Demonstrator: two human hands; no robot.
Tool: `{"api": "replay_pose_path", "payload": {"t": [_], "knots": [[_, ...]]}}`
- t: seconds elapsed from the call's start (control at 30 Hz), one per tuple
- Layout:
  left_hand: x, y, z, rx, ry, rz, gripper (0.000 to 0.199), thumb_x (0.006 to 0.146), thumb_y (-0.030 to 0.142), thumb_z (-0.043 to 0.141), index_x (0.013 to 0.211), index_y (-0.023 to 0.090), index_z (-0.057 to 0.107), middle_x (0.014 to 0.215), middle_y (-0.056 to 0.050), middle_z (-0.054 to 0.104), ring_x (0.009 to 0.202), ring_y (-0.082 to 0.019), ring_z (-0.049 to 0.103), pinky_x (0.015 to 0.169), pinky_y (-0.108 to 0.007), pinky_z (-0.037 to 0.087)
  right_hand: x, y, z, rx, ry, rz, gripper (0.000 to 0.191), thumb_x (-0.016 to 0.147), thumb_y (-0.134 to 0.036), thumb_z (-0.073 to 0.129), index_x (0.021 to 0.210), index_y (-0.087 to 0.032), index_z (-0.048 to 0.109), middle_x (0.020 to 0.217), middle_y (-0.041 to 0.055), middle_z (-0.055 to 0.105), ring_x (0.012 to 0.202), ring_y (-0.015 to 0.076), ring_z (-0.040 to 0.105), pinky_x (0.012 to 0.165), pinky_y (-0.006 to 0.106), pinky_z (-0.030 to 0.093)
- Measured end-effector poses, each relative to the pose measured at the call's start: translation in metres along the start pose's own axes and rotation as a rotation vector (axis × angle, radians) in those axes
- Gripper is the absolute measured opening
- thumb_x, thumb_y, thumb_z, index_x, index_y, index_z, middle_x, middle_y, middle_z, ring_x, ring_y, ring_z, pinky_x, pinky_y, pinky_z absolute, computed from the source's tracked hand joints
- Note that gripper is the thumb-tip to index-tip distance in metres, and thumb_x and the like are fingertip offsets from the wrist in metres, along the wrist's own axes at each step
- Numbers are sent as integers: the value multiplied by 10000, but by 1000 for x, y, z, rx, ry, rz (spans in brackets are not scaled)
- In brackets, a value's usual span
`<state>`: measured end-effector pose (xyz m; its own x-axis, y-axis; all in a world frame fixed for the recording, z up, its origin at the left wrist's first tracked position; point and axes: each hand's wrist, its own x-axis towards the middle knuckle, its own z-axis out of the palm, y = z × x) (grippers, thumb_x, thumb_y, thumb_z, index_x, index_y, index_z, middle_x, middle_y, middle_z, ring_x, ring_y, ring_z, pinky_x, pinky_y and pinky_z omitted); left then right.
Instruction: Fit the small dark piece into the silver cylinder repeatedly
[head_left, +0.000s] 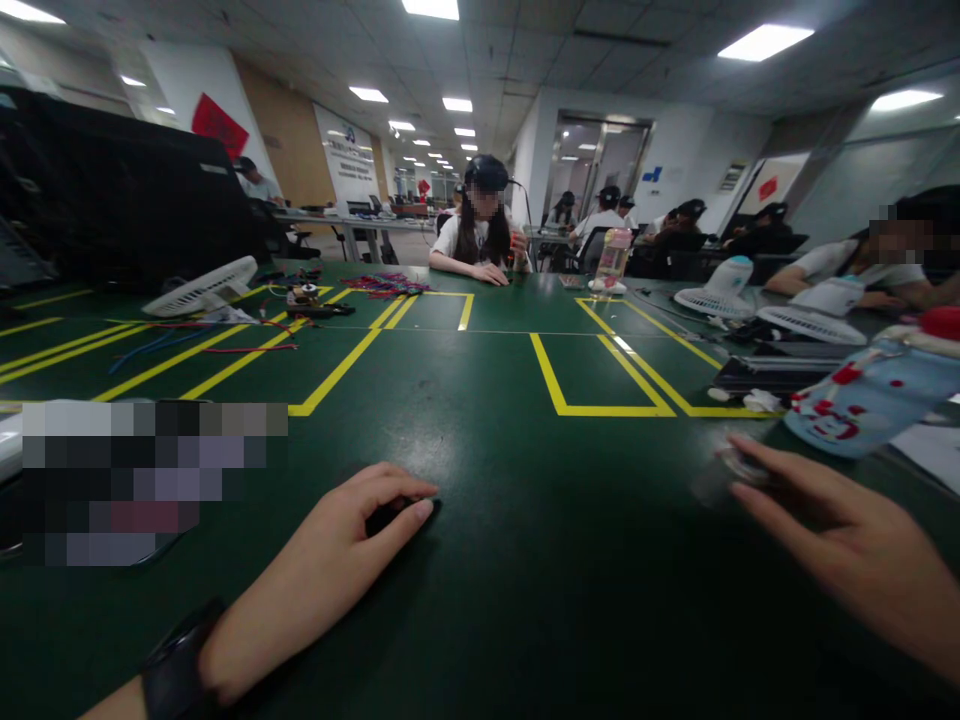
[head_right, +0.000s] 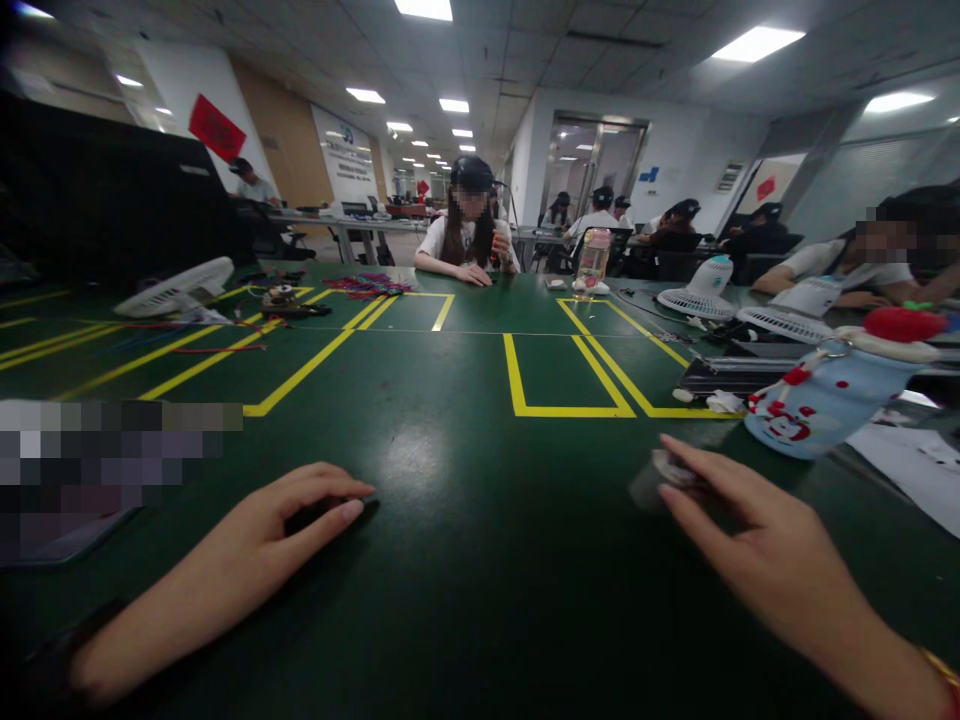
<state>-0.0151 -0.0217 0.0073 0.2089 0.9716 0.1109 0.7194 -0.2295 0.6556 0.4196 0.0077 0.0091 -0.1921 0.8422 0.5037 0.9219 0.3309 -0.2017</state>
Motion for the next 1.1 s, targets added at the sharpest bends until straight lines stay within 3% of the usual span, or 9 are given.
{"api": "replay_pose_path", "payload": {"t": [0.17, 0.27, 0.37, 0.47, 0.57, 0.67, 0.8, 0.93, 1.1], "knots": [[-2, -3, -2, 2, 0, -6, 269, 898, 413, 504, 1096, 306, 651, 1075, -13, 640, 997, -216, 602, 890, -361, 480, 28, -117, 39, 419, -278, -327, 478, 868, -286, 504, 1340, -279, 426, 1263, 34, 543, 1131, 148, 541, 971, 308, 473], [-2, -6, -3, 13, 1, -3, 257, 893, 405, 516, 1082, 304, 658, 1074, -9, 643, 1006, -214, 596, 904, -361, 471, 34, -152, 53, 572, -385, -357, 459, 877, -263, 476, 1334, -257, 433, 1268, 42, 525, 1132, 129, 525, 977, 287, 461], [2, 4, 0, 19, 26, -22, 254, 883, 410, 532, 1082, 308, 652, 1063, -5, 646, 977, -210, 601, 880, -360, 482, 32, -157, 61, 643, -402, -315, 544, 839, -266, 536, 1358, -262, 372, 1268, 48, 519, 1134, 141, 518, 990, 317, 445], [15, 33, 8, -8, 72, 20, 265, 878, 394, 544, 1112, 308, 634, 1062, -6, 639, 914, -192, 609, 824, -342, 500, 29, -153, 66, 709, -401, -197, 643, 759, -312, 652, 1318, -239, 341, 1195, 60, 553, 1057, 158, 559, 937, 334, 473], [28, 66, 18, -70, 81, 177, 186, 860, 328, 577, 1005, 285, 684, 1001, -8, 639, 894, -180, 604, 793, -313, 500, 29, -152, 68, 779, -425, -127, 479, 764, -305, 657, 1168, -218, 416, 1086, 52, 586, 939, 142, 592, 825, 301, 504], [34, 80, 22, -109, 85, 226, 145, 854, 260, 573, 819, 260, 714, 906, -11, 642, 842, -179, 605, 742, -304, 501, 31, -154, 66, 822, -456, -107, 407, 778, -286, 644, 1118, -211, 434, 1050, 47, 596, 913, 139, 594, 791, 290, 500], [30, 68, 21, -145, 107, 156, 149, 867, 301, 570, 855, 280, 717, 891, -5, 639, 840, -179, 604, 738, -302, 494, 31, -154, 62, 814, -441, -114, 378, 769, -236, 626, 1098, -214, 442, 1013, 25, 603, 901, 130, 592, 792, 281, 489], [27, 50, 30, -94, -3, 129, 143, 857, 272, 587, 849, 277, 729, 887, -4, 649, 847, -184, 607, 773, -318, 493, 30, -155, 60, 772, -398, -128, 356, 758, -209, 601, 1081, -214, 453, 975, 14, 604, 850, 116, 589, 755, 259, 487], [29, 45, 42, -18, -67, 152, 138, 845, 259, 604, 893, 284, 731, 913, -7, 665, 888, -200, 606, 835, -356, 478, 30, -152, 60, 706, -351, -178, 506, 754, -228, 613, 1227, -253, 435, 1121, 21, 590, 962, 126, 586, 850, 269, 491]]}}
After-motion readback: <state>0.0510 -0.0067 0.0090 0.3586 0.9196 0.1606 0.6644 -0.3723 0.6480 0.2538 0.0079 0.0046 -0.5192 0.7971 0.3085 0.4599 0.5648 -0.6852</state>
